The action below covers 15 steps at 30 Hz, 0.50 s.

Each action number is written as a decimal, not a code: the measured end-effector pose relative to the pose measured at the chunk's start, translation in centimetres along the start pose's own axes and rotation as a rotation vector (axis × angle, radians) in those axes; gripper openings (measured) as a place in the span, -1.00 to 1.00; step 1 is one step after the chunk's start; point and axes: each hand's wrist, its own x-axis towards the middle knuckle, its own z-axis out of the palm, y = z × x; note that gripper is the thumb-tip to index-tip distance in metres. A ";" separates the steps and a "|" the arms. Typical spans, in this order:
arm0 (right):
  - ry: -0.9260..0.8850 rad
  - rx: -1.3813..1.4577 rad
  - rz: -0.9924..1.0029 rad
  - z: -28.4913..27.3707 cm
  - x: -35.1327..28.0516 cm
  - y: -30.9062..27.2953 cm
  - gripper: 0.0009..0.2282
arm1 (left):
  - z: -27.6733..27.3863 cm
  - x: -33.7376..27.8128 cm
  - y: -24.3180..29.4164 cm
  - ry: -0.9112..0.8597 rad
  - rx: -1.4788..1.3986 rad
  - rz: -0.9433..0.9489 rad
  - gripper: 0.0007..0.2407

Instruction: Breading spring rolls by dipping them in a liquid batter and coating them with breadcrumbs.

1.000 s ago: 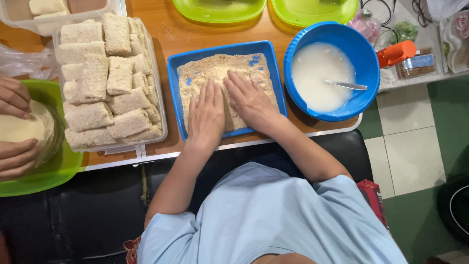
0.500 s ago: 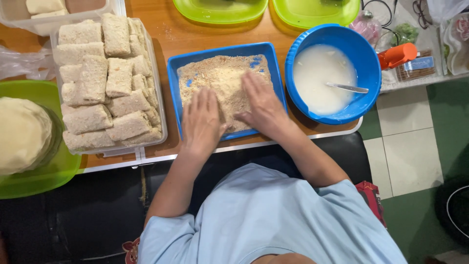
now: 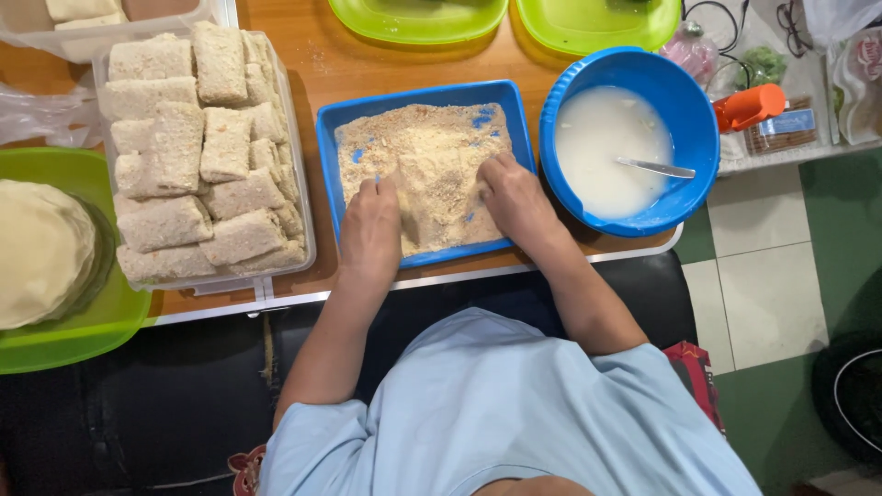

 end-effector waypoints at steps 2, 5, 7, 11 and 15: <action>0.044 0.098 0.023 -1.5 0.6 -1.4 -0.95 | -0.2 0.2 0.5 0.072 -0.043 -0.009 -0.78; 0.002 0.192 -0.033 -1.7 1.2 -2.7 -0.88 | -1.3 0.3 1.9 0.186 -0.074 0.119 -0.63; 0.072 0.082 -0.152 -1.0 1.5 -4.0 -0.80 | -1.2 0.4 2.7 0.251 0.000 0.189 -0.55; 0.068 -0.071 -0.247 0.7 1.1 -5.0 -0.56 | 1.7 -0.2 2.7 0.252 0.064 0.257 -0.53; -0.077 -0.099 -0.197 2.3 0.4 -3.6 -0.50 | 2.9 -0.7 2.3 0.197 0.028 0.242 -0.53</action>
